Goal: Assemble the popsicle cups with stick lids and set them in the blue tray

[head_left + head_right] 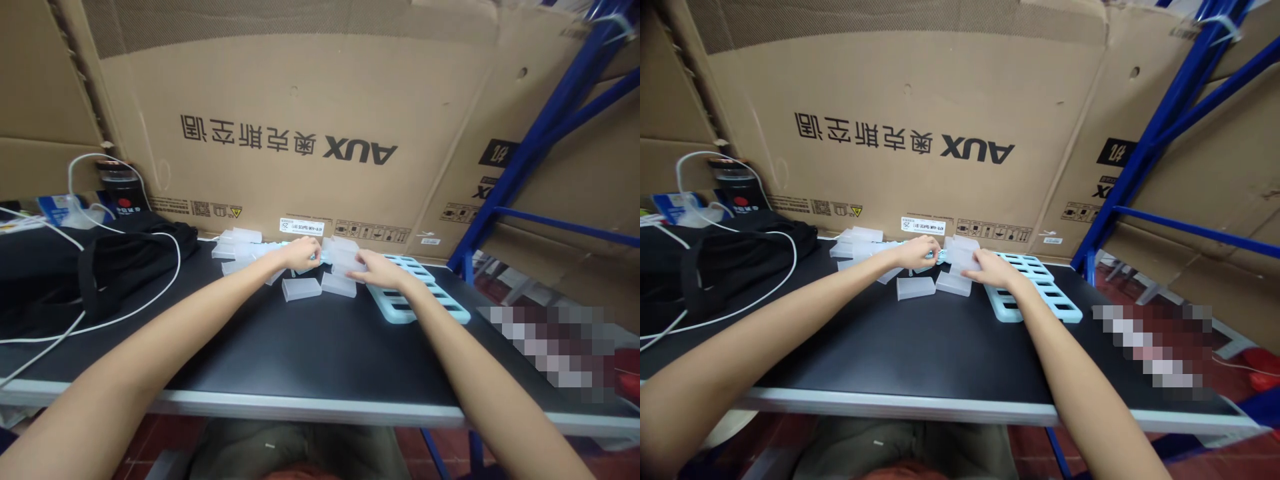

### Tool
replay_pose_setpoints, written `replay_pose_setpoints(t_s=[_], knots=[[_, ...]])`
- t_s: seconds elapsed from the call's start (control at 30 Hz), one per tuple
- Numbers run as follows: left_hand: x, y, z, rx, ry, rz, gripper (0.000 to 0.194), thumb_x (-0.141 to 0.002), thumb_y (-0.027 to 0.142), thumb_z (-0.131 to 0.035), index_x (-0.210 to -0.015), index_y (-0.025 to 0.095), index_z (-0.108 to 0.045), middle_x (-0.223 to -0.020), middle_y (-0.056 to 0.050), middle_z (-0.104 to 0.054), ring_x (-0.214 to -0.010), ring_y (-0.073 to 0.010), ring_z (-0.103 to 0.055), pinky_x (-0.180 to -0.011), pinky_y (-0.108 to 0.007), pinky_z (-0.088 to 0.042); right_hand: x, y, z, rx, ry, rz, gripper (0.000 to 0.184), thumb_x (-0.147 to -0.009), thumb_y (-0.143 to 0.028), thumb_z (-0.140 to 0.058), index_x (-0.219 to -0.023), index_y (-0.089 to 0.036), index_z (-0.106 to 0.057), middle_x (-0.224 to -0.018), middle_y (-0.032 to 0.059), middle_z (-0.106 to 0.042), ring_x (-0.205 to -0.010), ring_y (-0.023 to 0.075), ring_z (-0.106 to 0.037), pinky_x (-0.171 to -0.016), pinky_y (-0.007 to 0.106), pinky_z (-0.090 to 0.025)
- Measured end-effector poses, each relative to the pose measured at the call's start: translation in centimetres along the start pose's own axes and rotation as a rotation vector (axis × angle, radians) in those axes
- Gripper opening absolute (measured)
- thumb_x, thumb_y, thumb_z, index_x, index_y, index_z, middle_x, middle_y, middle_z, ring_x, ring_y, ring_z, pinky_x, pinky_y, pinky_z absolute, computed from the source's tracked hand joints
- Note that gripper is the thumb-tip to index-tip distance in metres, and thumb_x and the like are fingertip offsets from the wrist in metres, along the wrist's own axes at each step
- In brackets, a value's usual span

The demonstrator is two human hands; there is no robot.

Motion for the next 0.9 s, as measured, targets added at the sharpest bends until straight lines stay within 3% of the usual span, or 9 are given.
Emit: replay_pose_setpoints(t_s=[0.1, 0.17, 0.3, 0.4, 0.53, 0.7, 0.9], knots=[[1.0, -1.2, 1.1, 0.121, 0.043, 0.052, 0.021, -0.087, 0.025, -0.047, -0.093, 0.014, -0.065, -0.092, -0.008, -0.068, -0.083, -0.0181, -0.061, -0.074, -0.029, -0.044, 0.5, 0.0, 1.4, -0.075, 0.073, -0.012, 0.039, -0.086, -0.051, -0.053, -0.108, -0.02, -0.044, -0.096, 0.0094, -0.064, -0.082, 0.024, -0.061, -0.068, 0.031, -0.041], [1.9, -1.8, 1.6, 0.18, 0.07, 0.064, 0.021, -0.087, 0.026, -0.048, -0.094, 0.015, -0.064, -0.09, -0.007, -0.07, -0.078, -0.016, -0.062, -0.071, -0.027, -0.044, 0.8, -0.5, 2.2, -0.069, 0.095, 0.015, 0.033, -0.088, -0.048, -0.051, -0.106, -0.022, -0.044, -0.092, 0.0079, -0.064, -0.081, 0.0244, -0.061, -0.067, 0.031, -0.04], [3.5, -2.4, 2.2, 0.215, 0.125, 0.067, 0.02, -0.087, 0.03, -0.052, -0.087, 0.015, -0.066, -0.093, -0.007, -0.071, -0.085, -0.0172, -0.064, -0.077, -0.029, -0.045, 0.9, -2.1, 3.2, -0.002, 0.134, 0.076, 0.026, -0.088, -0.046, -0.05, -0.095, -0.021, -0.048, -0.089, 0.0084, -0.064, -0.083, 0.0253, -0.06, -0.068, 0.031, -0.039], [4.4, -2.6, 2.8, 0.3, 0.168, 0.147, 0.02, -0.086, 0.033, -0.057, -0.086, 0.017, -0.068, -0.095, -0.007, -0.072, -0.087, -0.0179, -0.065, -0.079, -0.031, -0.046, 1.0, -3.0, 3.7, -0.057, 0.152, 0.066, 0.028, -0.087, -0.045, -0.053, -0.101, -0.02, -0.051, -0.088, 0.0081, -0.064, -0.081, 0.0239, -0.06, -0.068, 0.031, -0.04], [5.1, -1.1, 4.0, 0.504, 0.221, 0.184, 0.025, -0.075, 0.038, -0.073, -0.091, 0.018, -0.069, -0.093, -0.005, -0.072, -0.086, -0.018, -0.066, -0.08, -0.032, -0.05, 1.6, -4.6, 4.4, -0.185, 0.18, 0.118, 0.037, -0.085, -0.043, -0.057, -0.114, -0.021, -0.049, -0.089, 0.0046, -0.065, -0.075, 0.0197, -0.059, -0.068, 0.029, -0.041], [5.3, 2.0, 4.9, 0.766, 0.285, 0.143, 0.031, -0.067, 0.03, -0.08, -0.091, 0.016, -0.067, -0.093, -0.007, -0.07, -0.086, -0.0171, -0.067, -0.076, -0.031, -0.053, 2.3, -7.3, 4.7, -0.196, 0.188, 0.298, 0.029, -0.082, -0.033, -0.061, -0.109, -0.022, -0.057, -0.095, 0.0029, -0.066, -0.079, 0.0171, -0.059, -0.07, 0.028, -0.04], [5.7, 2.2, 4.2, 1.01, 0.357, 0.203, 0.044, -0.059, 0.029, -0.086, -0.097, 0.014, -0.069, -0.098, -0.009, -0.071, -0.091, -0.0194, -0.067, -0.082, -0.036, -0.055, 2.3, -8.5, 4.5, -0.187, 0.249, 0.328, 0.024, -0.08, -0.028, -0.06, -0.103, -0.02, -0.061, -0.087, 0.0022, -0.065, -0.073, 0.0153, -0.057, -0.065, 0.026, -0.039]])
Point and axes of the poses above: each hand's wrist, its own x-axis away from the middle knuckle, its own z-axis out of the back of the hand, y = z × x, the point moved 6 cm from there along -x, towards the middle knuckle
